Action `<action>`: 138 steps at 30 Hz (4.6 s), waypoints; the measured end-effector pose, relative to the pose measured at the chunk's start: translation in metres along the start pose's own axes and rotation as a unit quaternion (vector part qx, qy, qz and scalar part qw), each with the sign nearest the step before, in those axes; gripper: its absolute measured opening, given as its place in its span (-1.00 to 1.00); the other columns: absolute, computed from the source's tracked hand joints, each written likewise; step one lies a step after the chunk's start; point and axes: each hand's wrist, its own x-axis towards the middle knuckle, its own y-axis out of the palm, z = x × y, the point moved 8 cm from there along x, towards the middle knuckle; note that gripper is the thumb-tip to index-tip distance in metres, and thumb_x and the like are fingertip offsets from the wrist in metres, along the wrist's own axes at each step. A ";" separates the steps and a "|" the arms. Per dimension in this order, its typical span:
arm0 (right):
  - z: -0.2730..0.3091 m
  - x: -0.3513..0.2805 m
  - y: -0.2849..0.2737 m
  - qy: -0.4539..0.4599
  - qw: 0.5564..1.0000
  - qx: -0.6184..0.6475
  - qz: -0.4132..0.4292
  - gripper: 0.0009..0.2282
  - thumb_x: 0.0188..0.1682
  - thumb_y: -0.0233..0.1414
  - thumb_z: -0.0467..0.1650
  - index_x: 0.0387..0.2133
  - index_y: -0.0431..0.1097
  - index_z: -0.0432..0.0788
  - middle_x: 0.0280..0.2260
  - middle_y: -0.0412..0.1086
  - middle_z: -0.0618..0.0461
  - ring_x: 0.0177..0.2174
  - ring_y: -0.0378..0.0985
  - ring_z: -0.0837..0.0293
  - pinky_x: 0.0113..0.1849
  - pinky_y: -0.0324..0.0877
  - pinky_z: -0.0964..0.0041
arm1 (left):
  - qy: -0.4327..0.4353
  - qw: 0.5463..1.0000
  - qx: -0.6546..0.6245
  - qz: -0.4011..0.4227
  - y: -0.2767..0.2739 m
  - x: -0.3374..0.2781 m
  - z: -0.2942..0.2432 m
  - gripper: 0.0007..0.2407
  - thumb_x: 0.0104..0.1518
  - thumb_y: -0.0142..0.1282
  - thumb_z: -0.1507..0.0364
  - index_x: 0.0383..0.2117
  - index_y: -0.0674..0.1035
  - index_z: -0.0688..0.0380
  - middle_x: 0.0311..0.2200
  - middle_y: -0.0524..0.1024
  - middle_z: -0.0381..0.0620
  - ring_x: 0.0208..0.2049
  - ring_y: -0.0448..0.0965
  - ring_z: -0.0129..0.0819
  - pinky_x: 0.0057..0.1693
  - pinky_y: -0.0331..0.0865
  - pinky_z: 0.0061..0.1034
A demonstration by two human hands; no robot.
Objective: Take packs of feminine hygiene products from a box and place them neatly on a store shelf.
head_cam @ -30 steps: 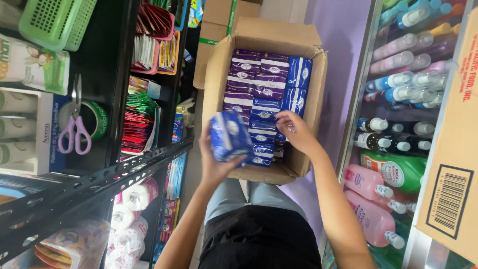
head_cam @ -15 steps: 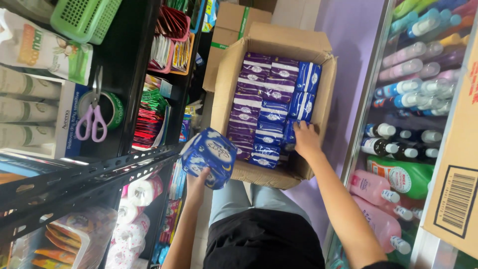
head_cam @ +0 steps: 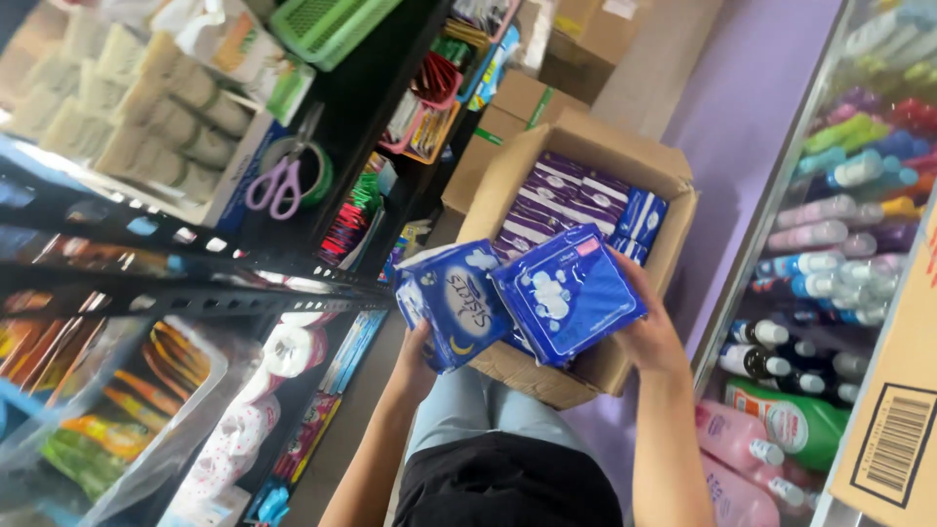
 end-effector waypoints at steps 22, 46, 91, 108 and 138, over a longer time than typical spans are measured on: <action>-0.003 -0.141 0.280 -0.092 0.967 0.083 0.222 -0.39 0.07 0.10 -0.18 0.31 0.15 -0.28 0.28 0.18 -0.21 0.26 0.24 -0.20 0.19 0.21 0.04 | 0.233 0.966 -0.051 -0.102 -0.080 -0.259 -0.087 -0.40 0.14 0.14 0.12 0.26 0.28 0.16 0.09 0.48 0.02 0.07 0.56 -0.23 0.13 0.47 -0.29; -0.099 -0.218 0.419 0.150 0.922 0.185 0.305 -0.32 -0.10 0.18 -0.14 0.29 0.19 -0.12 0.20 0.30 -0.07 0.14 0.39 -0.09 0.14 0.28 -0.13 | 0.516 0.782 0.032 -0.348 -0.146 -0.501 -0.140 -0.40 0.20 0.12 0.36 0.35 0.15 0.21 0.14 0.38 -0.03 0.10 0.40 -0.37 0.22 0.30 -0.49; 0.082 -0.244 0.899 -0.610 0.333 -0.505 0.513 0.08 -0.32 0.29 0.05 0.45 -0.07 -0.16 0.32 0.03 -0.37 0.30 0.05 -0.30 0.15 0.12 -0.22 | 0.474 0.272 0.698 -0.463 0.035 -0.717 -0.491 -0.38 0.08 0.34 0.24 0.31 0.33 -0.12 0.32 0.20 -0.01 0.42 0.08 0.19 0.39 0.10 0.00; 0.044 -0.213 0.903 -0.426 0.492 -0.502 0.571 -0.36 -0.14 0.14 -0.19 0.22 0.03 0.07 0.21 0.00 -0.18 0.02 0.45 -0.15 -0.16 0.55 0.05 | 0.474 0.279 0.665 -0.505 0.055 -0.673 -0.525 -0.48 0.05 0.34 0.21 0.18 0.47 -0.07 0.11 0.35 0.09 0.16 0.32 0.09 0.22 0.30 -0.16; 0.050 -0.146 0.893 -0.382 0.556 -0.508 0.535 -0.35 -0.17 0.21 -0.20 0.28 0.18 0.21 0.17 0.14 -0.20 -0.02 0.50 -0.06 -0.04 0.50 0.07 | 0.307 0.240 0.653 -0.649 0.035 -0.681 -0.498 -0.32 0.10 0.24 0.07 0.26 0.28 0.24 0.11 0.36 0.14 0.16 0.40 0.08 0.18 0.39 -0.16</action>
